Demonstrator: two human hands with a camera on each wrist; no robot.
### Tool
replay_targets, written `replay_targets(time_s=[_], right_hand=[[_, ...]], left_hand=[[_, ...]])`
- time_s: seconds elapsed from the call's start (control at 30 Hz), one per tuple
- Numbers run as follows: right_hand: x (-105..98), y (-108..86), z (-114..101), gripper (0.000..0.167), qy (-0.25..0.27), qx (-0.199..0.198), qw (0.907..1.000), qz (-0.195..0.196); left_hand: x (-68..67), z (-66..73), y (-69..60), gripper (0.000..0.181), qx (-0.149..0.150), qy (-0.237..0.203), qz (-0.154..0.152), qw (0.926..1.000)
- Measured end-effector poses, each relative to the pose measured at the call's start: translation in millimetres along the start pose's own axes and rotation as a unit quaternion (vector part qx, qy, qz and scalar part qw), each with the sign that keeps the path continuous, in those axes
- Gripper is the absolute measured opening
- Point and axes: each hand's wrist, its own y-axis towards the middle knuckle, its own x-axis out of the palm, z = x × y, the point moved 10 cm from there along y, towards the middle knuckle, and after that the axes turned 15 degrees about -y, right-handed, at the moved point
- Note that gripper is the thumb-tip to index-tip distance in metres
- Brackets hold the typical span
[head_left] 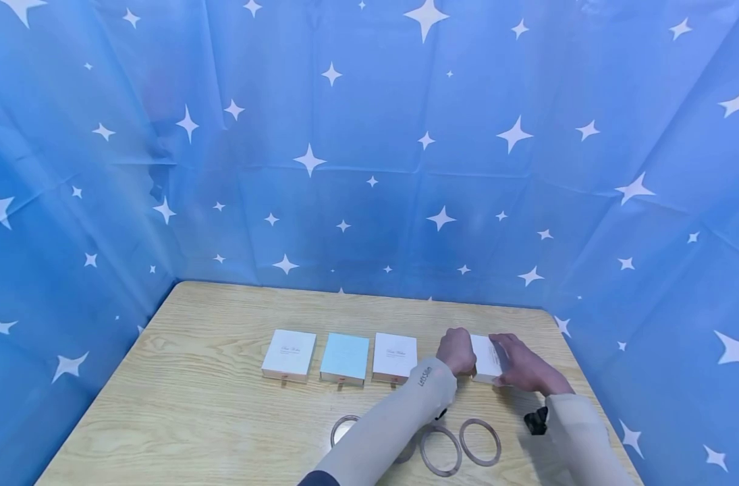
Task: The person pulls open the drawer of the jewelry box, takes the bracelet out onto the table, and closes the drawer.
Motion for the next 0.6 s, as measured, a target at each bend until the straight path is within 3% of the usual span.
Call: replay_targets(time_s=[0.17,0.4,0.6], right_hand=[[-0.2,-1.5,1.3,0.094,0.003,0.003,1.0000,0.001],[1.9,-4.0,5.8,0.095,0.016,0.011,0.9997,-0.011],[0.9,-1.8,7.4,0.100,0.036,-0.001,0.9994,-0.005]], left_hand=[[1.8,0.8,-1.6,0.010,0.003,-0.011,-0.020,0.9997],[-8.8,-1.0,-1.5,0.051,0.015,-0.059,-0.034,0.9975],[-21.5,-2.4,5.7,0.057,0.037,-0.116,-0.039,0.9918]])
